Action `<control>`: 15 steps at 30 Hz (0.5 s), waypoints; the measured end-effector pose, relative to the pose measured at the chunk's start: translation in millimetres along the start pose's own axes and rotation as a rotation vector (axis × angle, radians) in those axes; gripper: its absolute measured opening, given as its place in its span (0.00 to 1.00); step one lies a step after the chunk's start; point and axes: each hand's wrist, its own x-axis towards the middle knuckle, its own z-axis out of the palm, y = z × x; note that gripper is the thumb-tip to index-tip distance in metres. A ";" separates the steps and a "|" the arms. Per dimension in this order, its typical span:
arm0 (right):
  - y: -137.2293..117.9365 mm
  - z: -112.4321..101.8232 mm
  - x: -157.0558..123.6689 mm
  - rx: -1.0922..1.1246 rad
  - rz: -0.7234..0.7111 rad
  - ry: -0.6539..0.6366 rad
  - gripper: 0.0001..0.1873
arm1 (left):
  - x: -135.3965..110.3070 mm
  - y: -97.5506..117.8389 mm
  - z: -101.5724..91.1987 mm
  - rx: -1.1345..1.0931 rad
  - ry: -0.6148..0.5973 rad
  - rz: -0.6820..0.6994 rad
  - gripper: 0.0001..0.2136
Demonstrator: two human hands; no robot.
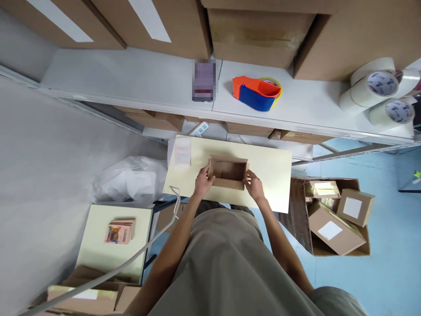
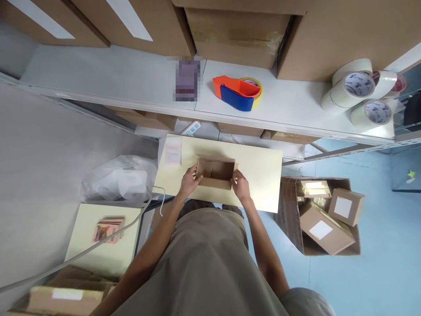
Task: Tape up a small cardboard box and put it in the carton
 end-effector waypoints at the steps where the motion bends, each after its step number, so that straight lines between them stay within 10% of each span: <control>1: -0.7 -0.4 -0.3 -0.004 0.000 0.010 0.21 | 0.4 -0.4 -0.7 -0.008 -0.005 0.007 0.29; 9: -27.9 -1.9 -10.6 -0.086 0.036 0.176 0.20 | 19.8 -10.0 -27.8 -0.125 -0.174 0.003 0.23; 15: -95.2 16.3 -1.6 -0.103 -0.093 0.220 0.22 | 50.2 -36.3 -77.2 -0.283 -0.153 -0.026 0.17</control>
